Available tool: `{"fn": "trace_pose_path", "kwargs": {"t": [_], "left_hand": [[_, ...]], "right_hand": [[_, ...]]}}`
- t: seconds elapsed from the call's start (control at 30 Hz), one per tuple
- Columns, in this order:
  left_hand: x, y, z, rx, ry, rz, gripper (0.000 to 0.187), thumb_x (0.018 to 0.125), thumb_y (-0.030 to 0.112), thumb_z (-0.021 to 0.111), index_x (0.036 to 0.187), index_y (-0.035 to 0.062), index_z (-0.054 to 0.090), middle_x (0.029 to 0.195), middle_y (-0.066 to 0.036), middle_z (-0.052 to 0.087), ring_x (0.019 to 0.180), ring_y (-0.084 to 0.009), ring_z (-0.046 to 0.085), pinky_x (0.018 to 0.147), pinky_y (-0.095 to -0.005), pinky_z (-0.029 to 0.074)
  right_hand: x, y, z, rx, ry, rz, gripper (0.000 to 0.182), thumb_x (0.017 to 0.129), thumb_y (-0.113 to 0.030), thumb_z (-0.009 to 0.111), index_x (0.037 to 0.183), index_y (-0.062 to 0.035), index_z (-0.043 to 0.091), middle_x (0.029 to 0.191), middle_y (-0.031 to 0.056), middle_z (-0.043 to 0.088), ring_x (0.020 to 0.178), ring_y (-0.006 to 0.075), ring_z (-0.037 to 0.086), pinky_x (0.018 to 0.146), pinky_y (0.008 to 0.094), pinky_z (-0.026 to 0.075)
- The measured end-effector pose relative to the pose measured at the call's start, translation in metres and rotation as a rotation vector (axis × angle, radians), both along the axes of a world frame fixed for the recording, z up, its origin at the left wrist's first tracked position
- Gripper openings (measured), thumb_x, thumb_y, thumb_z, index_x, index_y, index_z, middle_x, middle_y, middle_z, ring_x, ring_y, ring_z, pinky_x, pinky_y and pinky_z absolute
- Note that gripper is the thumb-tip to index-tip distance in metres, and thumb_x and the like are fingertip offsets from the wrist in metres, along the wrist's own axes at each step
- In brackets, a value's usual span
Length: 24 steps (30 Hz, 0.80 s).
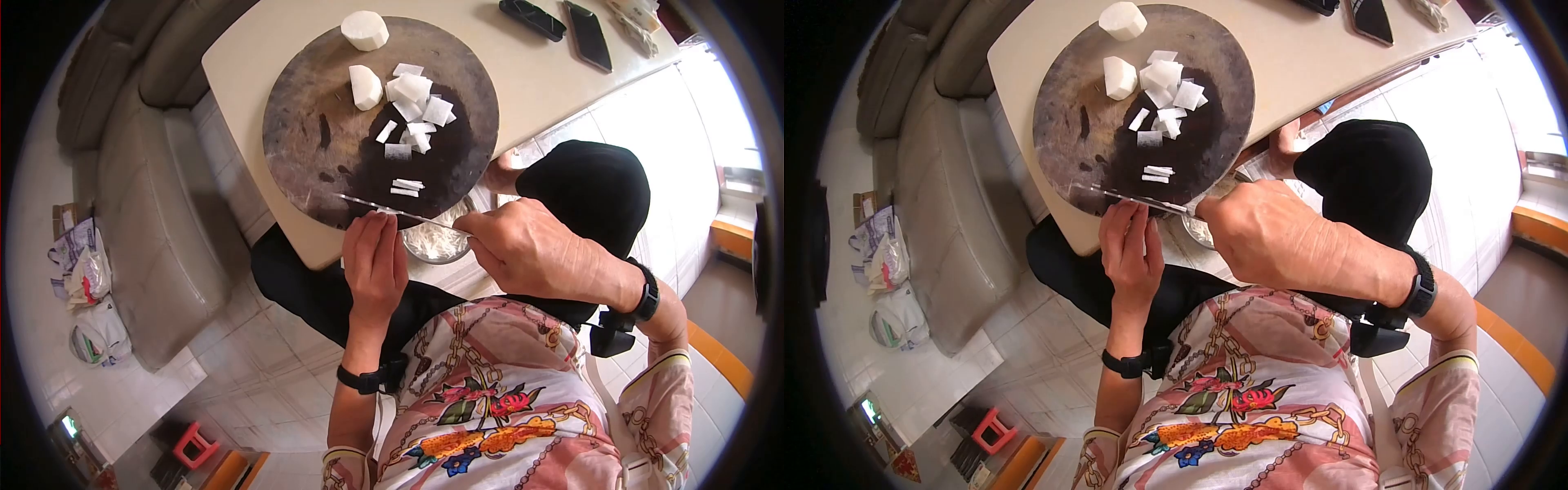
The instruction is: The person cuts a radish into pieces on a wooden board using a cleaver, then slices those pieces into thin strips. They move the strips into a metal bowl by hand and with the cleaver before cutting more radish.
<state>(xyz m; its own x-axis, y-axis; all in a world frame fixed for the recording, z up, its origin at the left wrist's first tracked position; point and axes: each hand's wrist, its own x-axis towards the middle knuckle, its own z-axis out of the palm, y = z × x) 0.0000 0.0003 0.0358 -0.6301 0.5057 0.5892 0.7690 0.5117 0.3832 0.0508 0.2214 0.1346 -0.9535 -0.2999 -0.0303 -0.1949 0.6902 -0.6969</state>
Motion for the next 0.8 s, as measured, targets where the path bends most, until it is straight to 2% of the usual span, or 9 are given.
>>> {"fn": "trace_pose_path", "kwargs": {"t": [0.07,0.37,0.47,0.53,0.57,0.67,0.73,0.77,0.8], "left_hand": [[0.000,0.001,0.000,0.012,0.008,0.009,0.026,0.079,-0.005,0.067,0.106,-0.0058,0.066,0.112,-0.012,0.061,0.105,-0.0317,0.059,0.090,-0.0421,0.050],[-0.003,-0.003,-0.002,-0.026,0.029,-0.003,0.027,0.077,-0.006,0.068,0.104,-0.0052,0.066,0.111,-0.012,0.062,0.104,-0.0313,0.059,0.087,-0.0404,0.050],[-0.003,-0.003,-0.002,-0.039,0.037,-0.007,0.027,0.079,-0.005,0.067,0.105,-0.0047,0.067,0.111,-0.013,0.062,0.104,-0.0336,0.059,0.088,-0.0407,0.051],[-0.003,-0.002,0.000,-0.026,0.027,-0.010,0.026,0.079,-0.005,0.067,0.104,-0.0049,0.067,0.110,-0.013,0.062,0.103,-0.0338,0.060,0.088,-0.0414,0.051],[-0.003,-0.002,0.000,-0.027,0.025,-0.010,0.026,0.079,-0.005,0.067,0.104,-0.0049,0.067,0.110,-0.013,0.062,0.103,-0.0338,0.060,0.088,-0.0414,0.051],[-0.001,-0.003,-0.001,-0.053,0.030,0.011,0.026,0.077,-0.006,0.067,0.104,-0.0046,0.067,0.109,-0.014,0.062,0.103,-0.0346,0.059,0.087,-0.0423,0.050],[0.000,-0.006,-0.005,-0.065,0.021,0.011,0.028,0.077,-0.004,0.067,0.105,-0.0040,0.066,0.111,-0.015,0.061,0.105,-0.0379,0.058,0.090,-0.0459,0.049],[0.001,-0.007,-0.004,-0.066,0.025,0.010,0.028,0.077,-0.004,0.067,0.105,-0.0040,0.066,0.111,-0.015,0.061,0.105,-0.0379,0.058,0.090,-0.0459,0.049],[0.003,-0.008,-0.002,-0.090,0.005,0.004,0.029,0.077,-0.001,0.068,0.106,-0.0036,0.066,0.113,-0.016,0.060,0.106,-0.0394,0.057,0.090,-0.0476,0.048]], "right_hand": [[-0.002,0.003,0.002,0.020,0.011,0.032,0.017,0.078,0.001,0.059,0.094,0.0063,0.063,0.057,0.0197,0.056,0.056,0.0377,0.060,0.051,0.0426,0.048],[-0.017,0.017,0.010,0.099,-0.007,0.160,0.008,0.078,0.001,0.059,0.085,0.0037,0.062,0.054,0.0184,0.053,0.057,0.0365,0.060,0.051,0.0431,0.045],[-0.023,0.022,0.007,0.083,0.035,0.188,0.005,0.076,0.002,0.059,0.081,0.0035,0.059,0.054,0.0178,0.053,0.057,0.0373,0.059,0.053,0.0431,0.045],[-0.027,0.022,0.008,0.123,-0.011,0.231,0.009,0.065,0.002,0.061,0.072,0.0064,0.057,0.062,0.0225,0.059,0.066,0.0391,0.064,0.061,0.0435,0.050],[-0.029,0.020,0.005,0.121,-0.012,0.231,0.009,0.065,0.002,0.061,0.072,0.0064,0.057,0.062,0.0225,0.059,0.066,0.0391,0.064,0.061,0.0435,0.050],[-0.035,0.006,-0.001,0.085,0.116,0.224,0.013,0.063,0.001,0.063,0.074,0.0059,0.059,0.061,0.0199,0.059,0.063,0.0382,0.063,0.058,0.0429,0.051],[-0.035,-0.009,0.003,0.158,0.169,0.240,0.013,0.064,-0.001,0.063,0.075,0.0047,0.061,0.061,0.0167,0.060,0.059,0.0332,0.064,0.053,0.0397,0.050],[-0.027,-0.017,0.002,0.198,0.193,0.226,0.027,0.067,0.000,0.059,0.092,0.0090,0.057,0.061,0.0178,0.057,0.053,0.0330,0.061,0.048,0.0400,0.048],[-0.020,-0.024,0.006,0.300,0.188,0.237,0.029,0.066,0.000,0.059,0.093,0.0101,0.055,0.066,0.0169,0.059,0.054,0.0321,0.062,0.048,0.0399,0.048]]}}
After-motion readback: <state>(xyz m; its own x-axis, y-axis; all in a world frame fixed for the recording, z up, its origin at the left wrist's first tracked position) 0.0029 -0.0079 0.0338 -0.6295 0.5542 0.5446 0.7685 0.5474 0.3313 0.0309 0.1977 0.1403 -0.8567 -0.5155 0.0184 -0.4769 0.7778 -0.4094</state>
